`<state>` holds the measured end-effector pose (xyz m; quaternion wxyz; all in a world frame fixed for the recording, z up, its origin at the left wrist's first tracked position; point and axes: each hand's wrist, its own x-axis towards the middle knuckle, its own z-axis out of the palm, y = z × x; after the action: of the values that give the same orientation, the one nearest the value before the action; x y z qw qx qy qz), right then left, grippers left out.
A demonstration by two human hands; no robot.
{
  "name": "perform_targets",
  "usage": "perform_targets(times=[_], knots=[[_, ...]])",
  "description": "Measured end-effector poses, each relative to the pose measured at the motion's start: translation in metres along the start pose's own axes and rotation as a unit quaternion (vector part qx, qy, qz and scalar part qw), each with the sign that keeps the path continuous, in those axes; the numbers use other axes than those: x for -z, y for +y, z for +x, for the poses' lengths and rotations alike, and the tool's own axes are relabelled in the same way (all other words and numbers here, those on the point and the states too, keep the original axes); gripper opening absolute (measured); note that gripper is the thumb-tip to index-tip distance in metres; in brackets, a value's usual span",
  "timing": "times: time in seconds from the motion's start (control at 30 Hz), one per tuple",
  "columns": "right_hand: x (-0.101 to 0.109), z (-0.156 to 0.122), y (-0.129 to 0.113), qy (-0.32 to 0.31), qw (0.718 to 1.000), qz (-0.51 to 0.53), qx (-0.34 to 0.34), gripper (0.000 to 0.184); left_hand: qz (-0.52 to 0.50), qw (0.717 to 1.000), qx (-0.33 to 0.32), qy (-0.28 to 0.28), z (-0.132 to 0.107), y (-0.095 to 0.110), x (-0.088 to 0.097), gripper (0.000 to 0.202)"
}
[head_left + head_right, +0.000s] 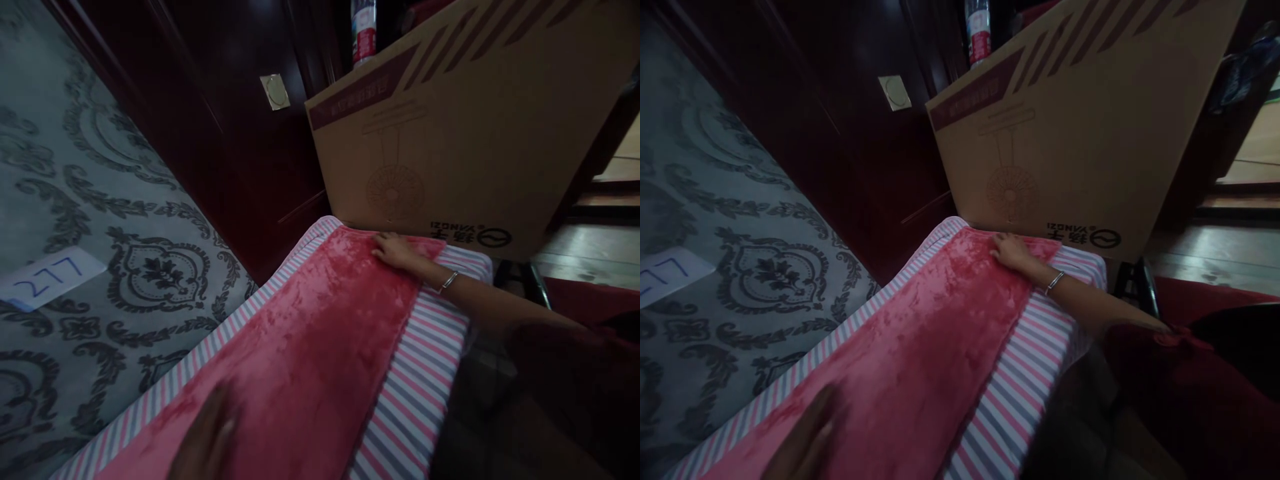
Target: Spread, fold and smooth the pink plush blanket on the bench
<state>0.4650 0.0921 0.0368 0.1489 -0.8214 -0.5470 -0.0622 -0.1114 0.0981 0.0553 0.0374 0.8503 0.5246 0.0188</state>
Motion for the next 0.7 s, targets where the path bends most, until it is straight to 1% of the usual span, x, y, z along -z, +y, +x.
perform_targets(times=[0.07,0.13,0.17,0.2,0.23,0.27,0.3,0.33,0.37,0.43,0.5,0.57,0.63,0.7], knots=[[-0.011,0.011,-0.023,-0.035,0.998,0.025,0.042,0.061,-0.058,0.997,-0.059,-0.006,0.043,0.054,-0.007,0.065],[-0.024,0.022,-0.041,-0.069,0.994,0.041,0.071,0.064,-0.064,0.981,-0.177,-0.052,0.085,0.110,-0.010,0.065],[-0.031,0.029,-0.048,-0.081,0.992,0.043,0.081,0.065,-0.061,0.973,-0.211,-0.069,0.104,0.133,-0.011,0.065],[-0.037,0.035,-0.053,-0.088,0.991,0.042,0.089,0.064,-0.054,0.968,-0.232,-0.074,0.121,0.152,-0.013,0.064],[-0.044,0.042,-0.056,-0.092,0.990,0.037,0.096,0.064,-0.040,0.966,-0.245,-0.075,0.136,0.165,-0.016,0.063],[-0.049,0.049,-0.057,-0.095,0.990,0.031,0.104,0.063,-0.025,0.965,-0.250,-0.070,0.150,0.172,-0.019,0.063],[-0.055,0.057,-0.057,-0.097,0.989,0.024,0.111,0.062,-0.010,0.966,-0.250,-0.059,0.162,0.173,-0.023,0.062],[-0.059,0.065,-0.056,-0.099,0.988,0.019,0.118,0.062,0.004,0.969,-0.244,-0.047,0.173,0.169,-0.027,0.061],[-0.063,0.073,-0.055,-0.103,0.987,0.016,0.125,0.061,0.017,0.973,-0.229,-0.035,0.183,0.161,-0.030,0.061],[-0.068,0.088,-0.052,-0.112,0.984,0.013,0.136,0.061,0.039,0.984,-0.173,-0.016,0.200,0.137,-0.033,0.060],[-0.071,0.104,-0.051,-0.122,0.983,0.014,0.136,0.060,0.047,0.994,-0.093,-0.016,0.213,0.113,-0.032,0.062],[-0.074,0.117,-0.053,-0.129,0.983,0.018,0.128,0.059,0.039,0.998,-0.036,-0.021,0.220,0.095,-0.029,0.063],[-0.078,0.129,-0.056,-0.129,0.984,0.022,0.121,0.058,0.028,0.999,-0.019,-0.017,0.223,0.086,-0.028,0.064],[-0.082,0.139,-0.060,-0.122,0.985,0.025,0.116,0.057,0.023,1.000,-0.018,-0.007,0.224,0.084,-0.030,0.065]])
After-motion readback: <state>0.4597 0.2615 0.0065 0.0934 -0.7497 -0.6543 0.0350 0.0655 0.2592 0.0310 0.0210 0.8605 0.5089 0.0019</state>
